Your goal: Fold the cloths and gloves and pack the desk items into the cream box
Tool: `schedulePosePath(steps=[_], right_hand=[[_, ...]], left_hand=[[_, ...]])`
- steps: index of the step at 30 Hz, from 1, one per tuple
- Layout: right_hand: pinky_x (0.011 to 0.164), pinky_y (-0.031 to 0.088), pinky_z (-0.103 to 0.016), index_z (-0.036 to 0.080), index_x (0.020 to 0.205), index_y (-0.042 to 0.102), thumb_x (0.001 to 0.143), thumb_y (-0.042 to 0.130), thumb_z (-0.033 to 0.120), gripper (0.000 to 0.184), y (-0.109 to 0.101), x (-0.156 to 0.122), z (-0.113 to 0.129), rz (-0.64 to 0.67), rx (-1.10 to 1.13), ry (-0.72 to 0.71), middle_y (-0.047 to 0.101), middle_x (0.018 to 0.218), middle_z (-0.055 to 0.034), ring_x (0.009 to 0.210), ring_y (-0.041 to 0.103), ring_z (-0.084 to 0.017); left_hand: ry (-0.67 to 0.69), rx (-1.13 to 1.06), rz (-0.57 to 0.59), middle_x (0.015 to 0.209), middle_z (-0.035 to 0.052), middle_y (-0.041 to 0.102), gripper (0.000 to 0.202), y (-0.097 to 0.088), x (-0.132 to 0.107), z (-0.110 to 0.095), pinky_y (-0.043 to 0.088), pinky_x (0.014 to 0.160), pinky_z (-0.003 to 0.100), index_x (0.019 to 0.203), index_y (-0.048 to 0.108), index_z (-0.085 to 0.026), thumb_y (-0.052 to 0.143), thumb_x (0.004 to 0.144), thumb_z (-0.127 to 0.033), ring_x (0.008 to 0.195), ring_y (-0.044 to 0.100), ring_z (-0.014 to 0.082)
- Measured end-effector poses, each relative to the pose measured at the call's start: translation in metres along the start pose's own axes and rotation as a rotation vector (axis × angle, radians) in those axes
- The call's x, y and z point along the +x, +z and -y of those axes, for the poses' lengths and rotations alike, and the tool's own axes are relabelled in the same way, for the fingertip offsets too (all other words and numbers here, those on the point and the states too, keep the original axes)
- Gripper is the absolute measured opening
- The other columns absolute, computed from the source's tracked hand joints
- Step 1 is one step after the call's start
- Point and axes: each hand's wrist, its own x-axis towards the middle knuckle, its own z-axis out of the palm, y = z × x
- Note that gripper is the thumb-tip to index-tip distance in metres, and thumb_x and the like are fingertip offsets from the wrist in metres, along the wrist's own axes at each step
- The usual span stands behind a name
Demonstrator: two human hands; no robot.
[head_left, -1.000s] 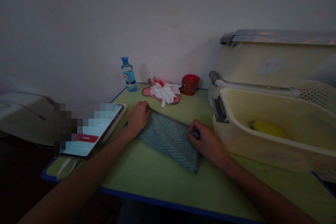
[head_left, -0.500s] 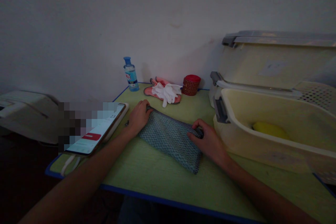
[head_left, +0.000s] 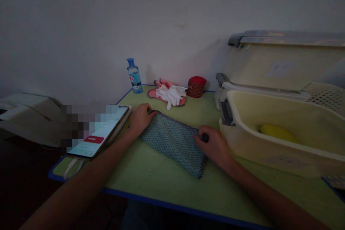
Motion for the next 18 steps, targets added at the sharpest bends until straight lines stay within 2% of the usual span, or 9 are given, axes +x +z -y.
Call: schedulePosePath(steps=[3, 7, 18], right_hand=[[0.048, 0.027, -0.024, 0.022, 0.049, 0.033, 0.068, 0.051, 0.019, 0.026, -0.0010, -0.0002, 0.0006, 0.007, 0.008, 0.024, 0.040, 0.048, 0.0037, 0.048, 0.038, -0.011], [0.048, 0.027, -0.024, 0.021, 0.049, 0.037, 0.068, 0.049, 0.020, 0.023, -0.0011, -0.0003, 0.0014, 0.002, 0.082, 0.045, 0.039, 0.047, 0.0045, 0.046, 0.037, -0.010], [0.049, 0.030, -0.024, 0.021, 0.054, 0.040, 0.070, 0.048, 0.029, 0.019, 0.0005, 0.0019, -0.0036, -0.051, 0.289, 0.177, 0.040, 0.051, 0.0045, 0.050, 0.039, -0.011]], left_hand=[[-0.011, 0.028, 0.010, 0.084, 0.0086, 0.065, 0.024, 0.0002, 0.0022, 0.0025, 0.038, 0.063, 0.029, 0.077, 0.060, -0.016, 0.053, 0.080, -0.039, 0.079, 0.059, 0.0230], [-0.011, 0.017, 0.000, 0.083, 0.0085, 0.066, 0.022, 0.0019, 0.0036, 0.0031, 0.039, 0.064, 0.028, 0.078, 0.061, -0.016, 0.047, 0.082, -0.032, 0.078, 0.059, 0.0227], [-0.053, -0.024, -0.045, 0.081, 0.0082, 0.064, 0.017, 0.0040, 0.0044, 0.0023, 0.041, 0.066, 0.030, 0.085, 0.055, -0.017, 0.039, 0.082, -0.020, 0.079, 0.059, 0.0238]])
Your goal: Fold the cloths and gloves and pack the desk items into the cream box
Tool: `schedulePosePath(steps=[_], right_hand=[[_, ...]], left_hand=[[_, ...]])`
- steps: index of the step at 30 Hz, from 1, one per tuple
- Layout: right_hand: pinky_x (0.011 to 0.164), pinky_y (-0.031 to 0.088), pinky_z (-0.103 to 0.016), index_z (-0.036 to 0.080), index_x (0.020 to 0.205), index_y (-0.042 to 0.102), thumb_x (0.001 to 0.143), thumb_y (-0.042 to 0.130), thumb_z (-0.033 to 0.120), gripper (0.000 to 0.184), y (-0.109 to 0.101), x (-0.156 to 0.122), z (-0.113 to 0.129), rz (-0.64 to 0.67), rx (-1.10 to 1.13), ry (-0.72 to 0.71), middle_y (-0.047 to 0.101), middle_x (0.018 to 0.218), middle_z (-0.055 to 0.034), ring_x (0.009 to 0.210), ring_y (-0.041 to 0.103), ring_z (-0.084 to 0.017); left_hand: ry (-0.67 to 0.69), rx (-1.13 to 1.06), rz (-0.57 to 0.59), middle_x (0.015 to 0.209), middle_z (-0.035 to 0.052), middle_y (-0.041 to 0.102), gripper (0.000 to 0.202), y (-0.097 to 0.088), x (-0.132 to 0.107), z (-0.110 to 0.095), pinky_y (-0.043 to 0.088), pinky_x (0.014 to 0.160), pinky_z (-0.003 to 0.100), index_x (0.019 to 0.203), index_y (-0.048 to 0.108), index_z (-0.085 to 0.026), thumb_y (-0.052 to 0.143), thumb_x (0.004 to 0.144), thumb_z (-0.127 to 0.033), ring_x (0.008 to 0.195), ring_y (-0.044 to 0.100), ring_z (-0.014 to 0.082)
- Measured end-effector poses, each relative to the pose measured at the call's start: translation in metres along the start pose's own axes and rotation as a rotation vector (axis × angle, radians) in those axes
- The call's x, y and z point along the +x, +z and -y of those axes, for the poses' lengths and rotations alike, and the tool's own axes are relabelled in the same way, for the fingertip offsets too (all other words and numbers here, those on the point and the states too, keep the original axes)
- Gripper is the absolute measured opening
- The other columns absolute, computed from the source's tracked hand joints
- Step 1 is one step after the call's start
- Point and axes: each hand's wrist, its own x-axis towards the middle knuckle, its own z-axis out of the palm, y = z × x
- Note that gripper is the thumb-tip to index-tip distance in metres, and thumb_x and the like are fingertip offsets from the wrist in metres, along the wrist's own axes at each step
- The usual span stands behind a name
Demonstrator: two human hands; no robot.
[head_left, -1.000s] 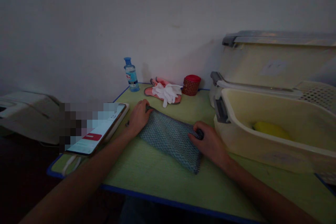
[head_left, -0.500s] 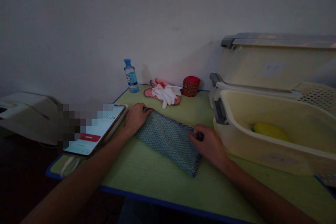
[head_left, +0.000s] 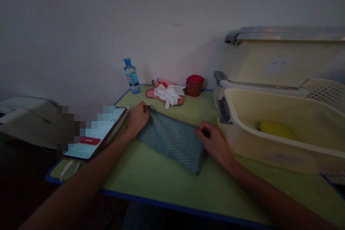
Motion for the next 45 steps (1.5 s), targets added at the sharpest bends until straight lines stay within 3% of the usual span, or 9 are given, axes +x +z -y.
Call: schedulePosePath(steps=[12, 21, 34, 40, 45], right_hand=[[0.054, 0.035, -0.027, 0.021, 0.059, 0.043, 0.071, 0.050, 0.036, 0.020, 0.0020, 0.0037, -0.0076, -0.082, 0.167, 0.011, 0.044, 0.058, 0.0030, 0.056, 0.042, -0.013], [0.056, 0.040, -0.028, 0.022, 0.074, 0.044, 0.072, 0.054, 0.028, 0.011, 0.0037, 0.0039, -0.0095, -0.122, 0.245, 0.012, 0.054, 0.068, 0.0001, 0.064, 0.053, -0.016], [0.054, 0.039, -0.026, 0.021, 0.076, 0.044, 0.074, 0.050, 0.024, 0.007, 0.0062, 0.0007, -0.0048, -0.122, 0.161, -0.043, 0.049, 0.064, 0.0025, 0.060, 0.052, -0.015], [0.071, 0.046, -0.033, 0.022, 0.088, 0.042, 0.065, 0.058, 0.020, 0.027, 0.0063, 0.0019, -0.0074, -0.075, 0.165, 0.006, 0.055, 0.091, -0.0046, 0.081, 0.055, -0.019], [0.087, 0.043, -0.040, 0.023, 0.098, 0.040, 0.060, 0.057, 0.010, 0.044, 0.0078, -0.0038, -0.0048, -0.010, 0.156, -0.063, 0.055, 0.104, -0.0077, 0.099, 0.054, -0.021]], left_hand=[[-0.007, -0.079, -0.021, 0.081, 0.0077, 0.063, 0.013, 0.0012, 0.0000, 0.0013, 0.043, 0.071, 0.031, 0.080, 0.054, -0.017, 0.041, 0.078, -0.015, 0.080, 0.059, 0.0228], [0.030, -0.159, -0.067, 0.090, 0.0081, 0.061, 0.018, 0.0020, -0.0018, 0.0024, 0.045, 0.078, 0.033, 0.090, 0.047, -0.017, 0.039, 0.076, -0.009, 0.089, 0.058, 0.0223], [0.055, -0.191, -0.120, 0.098, 0.0111, 0.060, 0.023, 0.0035, -0.0026, 0.0038, 0.044, 0.084, 0.036, 0.095, 0.047, -0.015, 0.037, 0.076, -0.008, 0.096, 0.056, 0.0240], [0.052, -0.199, -0.131, 0.097, 0.0093, 0.060, 0.023, 0.0049, -0.0010, 0.0055, 0.044, 0.085, 0.037, 0.095, 0.047, -0.017, 0.037, 0.076, -0.008, 0.096, 0.057, 0.0235], [0.047, -0.205, -0.137, 0.096, 0.0085, 0.060, 0.024, 0.0054, -0.0011, 0.0057, 0.044, 0.085, 0.037, 0.095, 0.048, -0.017, 0.037, 0.075, -0.009, 0.096, 0.056, 0.0233]])
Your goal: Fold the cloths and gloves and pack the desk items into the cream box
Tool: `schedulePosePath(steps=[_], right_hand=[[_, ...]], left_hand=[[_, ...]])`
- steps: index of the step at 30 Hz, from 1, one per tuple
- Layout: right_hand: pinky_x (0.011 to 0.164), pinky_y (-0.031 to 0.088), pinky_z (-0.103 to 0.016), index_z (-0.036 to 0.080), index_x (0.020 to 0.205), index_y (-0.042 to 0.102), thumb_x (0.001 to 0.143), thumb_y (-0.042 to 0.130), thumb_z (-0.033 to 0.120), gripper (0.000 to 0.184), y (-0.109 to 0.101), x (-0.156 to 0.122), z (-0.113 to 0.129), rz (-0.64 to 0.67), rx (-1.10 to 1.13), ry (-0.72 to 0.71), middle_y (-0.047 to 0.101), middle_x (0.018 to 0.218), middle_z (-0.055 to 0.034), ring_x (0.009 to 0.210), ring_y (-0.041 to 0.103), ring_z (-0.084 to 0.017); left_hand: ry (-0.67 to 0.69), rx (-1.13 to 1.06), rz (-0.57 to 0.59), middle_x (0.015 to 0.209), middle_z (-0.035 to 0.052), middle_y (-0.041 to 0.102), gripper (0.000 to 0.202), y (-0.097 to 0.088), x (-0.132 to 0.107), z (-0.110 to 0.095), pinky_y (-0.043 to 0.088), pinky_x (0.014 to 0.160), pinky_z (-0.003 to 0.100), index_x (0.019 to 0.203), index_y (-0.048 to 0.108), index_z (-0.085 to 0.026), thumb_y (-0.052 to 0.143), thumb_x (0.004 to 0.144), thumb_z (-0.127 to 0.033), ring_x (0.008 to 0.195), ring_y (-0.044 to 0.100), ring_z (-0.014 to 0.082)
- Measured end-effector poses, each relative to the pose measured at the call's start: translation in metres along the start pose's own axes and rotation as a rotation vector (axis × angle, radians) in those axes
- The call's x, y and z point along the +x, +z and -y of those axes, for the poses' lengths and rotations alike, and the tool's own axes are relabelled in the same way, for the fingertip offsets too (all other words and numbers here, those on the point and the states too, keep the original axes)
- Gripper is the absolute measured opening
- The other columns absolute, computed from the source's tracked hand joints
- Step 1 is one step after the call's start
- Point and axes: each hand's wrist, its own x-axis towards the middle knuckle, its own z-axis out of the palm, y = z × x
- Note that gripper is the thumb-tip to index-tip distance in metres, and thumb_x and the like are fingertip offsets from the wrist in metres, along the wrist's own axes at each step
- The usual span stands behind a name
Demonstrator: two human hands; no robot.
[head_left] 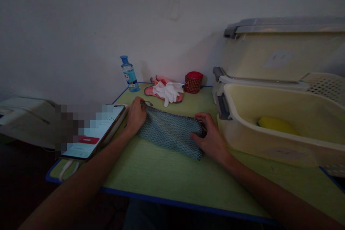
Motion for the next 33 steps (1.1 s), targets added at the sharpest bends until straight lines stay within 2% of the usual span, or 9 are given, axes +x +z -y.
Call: schedulePosePath(steps=[8, 12, 14, 18, 20, 23, 26, 29, 33], right_hand=[[0.094, 0.041, -0.040, 0.023, 0.110, 0.035, 0.067, 0.045, 0.004, 0.049, 0.004, -0.003, -0.004, 0.099, 0.148, -0.020, 0.056, 0.113, -0.0098, 0.112, 0.052, -0.019], [0.096, 0.040, -0.040, 0.023, 0.111, 0.033, 0.071, 0.040, 0.004, 0.045, 0.008, -0.003, -0.003, 0.085, 0.168, -0.074, 0.057, 0.112, -0.0102, 0.112, 0.052, -0.017], [0.096, 0.039, -0.040, 0.023, 0.108, 0.034, 0.072, 0.039, 0.004, 0.041, 0.010, -0.004, -0.001, 0.069, 0.145, -0.121, 0.057, 0.112, -0.0094, 0.111, 0.053, -0.017], [0.092, 0.043, -0.038, 0.023, 0.102, 0.034, 0.073, 0.038, 0.004, 0.034, 0.012, -0.005, 0.003, 0.085, 0.109, -0.213, 0.060, 0.107, -0.0088, 0.104, 0.057, -0.017], [0.089, 0.045, -0.037, 0.023, 0.100, 0.033, 0.074, 0.037, 0.004, 0.032, 0.013, -0.006, 0.004, 0.098, 0.092, -0.244, 0.061, 0.105, -0.0089, 0.102, 0.058, -0.017], [0.084, 0.047, -0.034, 0.023, 0.098, 0.035, 0.074, 0.039, 0.005, 0.030, 0.013, -0.007, 0.006, 0.109, 0.047, -0.237, 0.062, 0.099, -0.0078, 0.097, 0.060, -0.017], [0.078, 0.048, -0.032, 0.022, 0.098, 0.038, 0.075, 0.045, 0.009, 0.027, 0.012, -0.007, 0.008, 0.095, -0.012, -0.184, 0.063, 0.095, -0.0070, 0.091, 0.062, -0.018], [0.070, 0.046, -0.030, 0.021, 0.098, 0.043, 0.076, 0.049, 0.014, 0.024, 0.011, -0.006, 0.009, 0.111, -0.110, -0.133, 0.063, 0.090, -0.0061, 0.081, 0.061, -0.018], [0.057, 0.039, -0.026, 0.020, 0.078, 0.047, 0.080, 0.049, 0.020, 0.003, 0.008, -0.004, 0.011, 0.165, -0.264, -0.103, 0.058, 0.070, -0.0010, 0.062, 0.055, -0.015]], left_hand=[[0.004, 0.006, -0.091, 0.103, 0.0106, 0.056, 0.031, -0.005, 0.000, -0.005, 0.042, 0.091, 0.039, 0.102, 0.048, -0.015, 0.036, 0.075, -0.006, 0.103, 0.052, 0.0236], [0.219, -0.095, -0.178, 0.111, 0.0106, 0.052, 0.034, -0.015, -0.008, -0.027, 0.037, 0.098, 0.039, 0.105, 0.049, -0.015, 0.045, 0.072, -0.009, 0.111, 0.047, 0.0231], [0.397, -0.229, -0.095, 0.115, 0.0095, 0.053, 0.033, -0.019, -0.017, -0.043, 0.034, 0.101, 0.036, 0.108, 0.048, -0.015, 0.048, 0.075, -0.015, 0.113, 0.046, 0.0212], [0.576, -0.458, 0.248, 0.119, 0.0092, 0.055, 0.035, -0.018, -0.036, -0.066, 0.033, 0.101, 0.037, 0.115, 0.047, -0.018, 0.050, 0.081, -0.027, 0.114, 0.047, 0.0204], [0.580, -0.537, 0.364, 0.112, 0.0087, 0.058, 0.030, -0.013, -0.042, -0.070, 0.037, 0.097, 0.036, 0.110, 0.051, -0.018, 0.051, 0.081, -0.028, 0.108, 0.051, 0.0205], [0.563, -0.605, 0.444, 0.089, 0.0061, 0.061, 0.016, -0.008, -0.045, -0.071, 0.043, 0.083, 0.032, 0.092, 0.058, -0.018, 0.049, 0.082, -0.026, 0.088, 0.056, 0.0187], [0.529, -0.647, 0.443, 0.076, 0.0032, 0.057, 0.013, -0.008, -0.043, -0.071, 0.043, 0.074, 0.028, 0.078, 0.058, -0.017, 0.048, 0.081, -0.025, 0.076, 0.054, 0.0162], [0.416, -0.635, 0.409, 0.071, 0.0013, 0.056, 0.014, -0.009, -0.041, -0.071, 0.042, 0.071, 0.026, 0.074, 0.057, -0.017, 0.048, 0.080, -0.026, 0.071, 0.052, 0.0151], [0.308, -0.643, 0.371, 0.069, 0.0000, 0.055, 0.015, -0.010, -0.039, -0.071, 0.042, 0.070, 0.026, 0.071, 0.055, -0.018, 0.047, 0.078, -0.028, 0.070, 0.052, 0.0146]])
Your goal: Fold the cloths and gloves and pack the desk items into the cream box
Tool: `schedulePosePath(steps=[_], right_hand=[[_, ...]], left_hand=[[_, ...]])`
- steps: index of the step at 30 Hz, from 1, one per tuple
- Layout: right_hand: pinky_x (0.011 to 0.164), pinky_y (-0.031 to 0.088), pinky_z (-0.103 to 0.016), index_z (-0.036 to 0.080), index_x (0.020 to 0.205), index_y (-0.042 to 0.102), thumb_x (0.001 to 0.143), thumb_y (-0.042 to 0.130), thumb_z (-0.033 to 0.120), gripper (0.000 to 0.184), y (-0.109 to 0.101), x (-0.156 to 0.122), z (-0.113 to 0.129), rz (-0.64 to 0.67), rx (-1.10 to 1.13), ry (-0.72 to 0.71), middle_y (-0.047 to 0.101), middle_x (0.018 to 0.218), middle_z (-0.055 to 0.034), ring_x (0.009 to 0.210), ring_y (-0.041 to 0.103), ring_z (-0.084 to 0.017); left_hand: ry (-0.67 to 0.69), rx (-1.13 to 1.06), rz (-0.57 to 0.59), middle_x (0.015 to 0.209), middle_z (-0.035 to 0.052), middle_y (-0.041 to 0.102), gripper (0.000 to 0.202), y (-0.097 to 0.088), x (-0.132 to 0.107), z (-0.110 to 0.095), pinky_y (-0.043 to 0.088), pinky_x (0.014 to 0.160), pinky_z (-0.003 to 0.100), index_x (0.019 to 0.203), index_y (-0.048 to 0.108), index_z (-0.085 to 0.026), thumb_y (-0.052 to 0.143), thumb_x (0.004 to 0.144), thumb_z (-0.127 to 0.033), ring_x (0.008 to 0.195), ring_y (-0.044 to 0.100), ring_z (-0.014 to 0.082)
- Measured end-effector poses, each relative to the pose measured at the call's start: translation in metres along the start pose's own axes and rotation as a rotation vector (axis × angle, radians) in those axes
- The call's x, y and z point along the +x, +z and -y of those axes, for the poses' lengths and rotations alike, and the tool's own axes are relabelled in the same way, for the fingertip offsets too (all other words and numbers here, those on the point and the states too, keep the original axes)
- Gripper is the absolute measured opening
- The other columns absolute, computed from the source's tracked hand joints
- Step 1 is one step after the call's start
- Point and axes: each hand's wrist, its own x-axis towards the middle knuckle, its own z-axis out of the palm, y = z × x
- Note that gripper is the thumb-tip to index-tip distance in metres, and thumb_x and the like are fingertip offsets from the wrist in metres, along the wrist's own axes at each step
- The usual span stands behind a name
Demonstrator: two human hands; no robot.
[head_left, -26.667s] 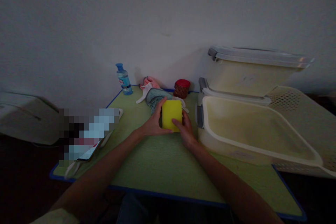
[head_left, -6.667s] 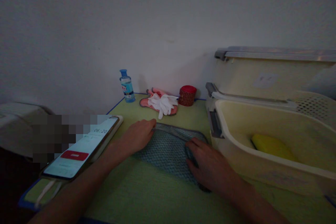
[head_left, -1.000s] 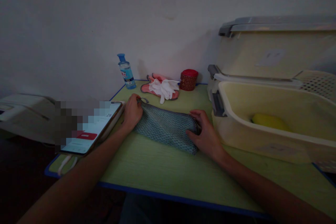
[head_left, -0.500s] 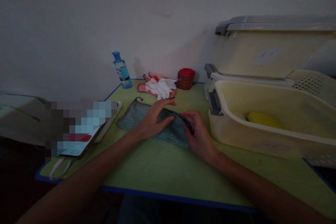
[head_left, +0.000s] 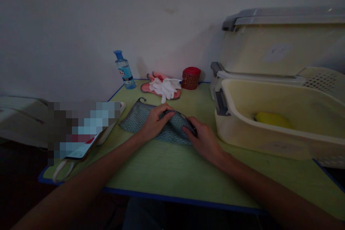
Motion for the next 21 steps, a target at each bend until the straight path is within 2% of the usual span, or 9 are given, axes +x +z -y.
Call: schedulePosePath(steps=[2, 7, 14, 17, 21], right_hand=[[0.052, 0.034, -0.024, 0.021, 0.071, 0.044, 0.081, 0.048, 0.022, 0.011, -0.001, 0.001, 0.000, 0.001, -0.015, 0.010, 0.051, 0.061, 0.0020, 0.055, 0.049, -0.014], [0.051, 0.028, -0.023, 0.021, 0.068, 0.041, 0.079, 0.049, 0.018, 0.014, -0.001, 0.001, -0.001, 0.012, 0.050, 0.008, 0.040, 0.056, 0.0058, 0.050, 0.039, -0.011], [0.050, 0.026, -0.022, 0.020, 0.062, 0.036, 0.080, 0.048, 0.018, 0.022, -0.004, 0.002, 0.002, 0.091, 0.155, -0.110, 0.036, 0.054, 0.0067, 0.050, 0.037, -0.009], [0.050, 0.025, -0.022, 0.020, 0.060, 0.035, 0.080, 0.048, 0.017, 0.024, -0.005, 0.002, 0.004, 0.124, 0.153, -0.144, 0.034, 0.053, 0.0072, 0.049, 0.035, -0.009], [0.049, 0.024, -0.022, 0.019, 0.058, 0.037, 0.076, 0.053, 0.018, 0.024, -0.007, 0.001, 0.004, 0.117, 0.068, -0.075, 0.036, 0.052, 0.0072, 0.048, 0.035, -0.008]], left_hand=[[-0.018, -0.057, -0.031, 0.067, -0.0009, 0.053, 0.016, -0.001, 0.001, 0.001, 0.042, 0.068, 0.025, 0.068, 0.053, -0.018, 0.048, 0.077, -0.029, 0.068, 0.051, 0.0141], [-0.079, -0.206, -0.074, 0.059, -0.0036, 0.043, 0.019, -0.004, 0.004, 0.006, 0.036, 0.058, 0.023, 0.064, 0.049, -0.018, 0.052, 0.073, -0.034, 0.059, 0.042, 0.0113], [-0.046, -0.362, -0.164, 0.059, -0.0047, 0.037, 0.025, -0.005, 0.006, 0.022, 0.029, 0.052, 0.021, 0.062, 0.047, -0.018, 0.054, 0.077, -0.037, 0.055, 0.033, 0.0094], [-0.009, -0.320, -0.163, 0.058, -0.0049, 0.037, 0.025, -0.008, 0.005, 0.022, 0.029, 0.052, 0.021, 0.062, 0.047, -0.017, 0.054, 0.078, -0.036, 0.054, 0.034, 0.0093], [0.074, -0.172, -0.136, 0.057, -0.0050, 0.042, 0.020, -0.013, 0.002, 0.012, 0.031, 0.053, 0.021, 0.062, 0.051, -0.016, 0.054, 0.078, -0.029, 0.055, 0.039, 0.0091]])
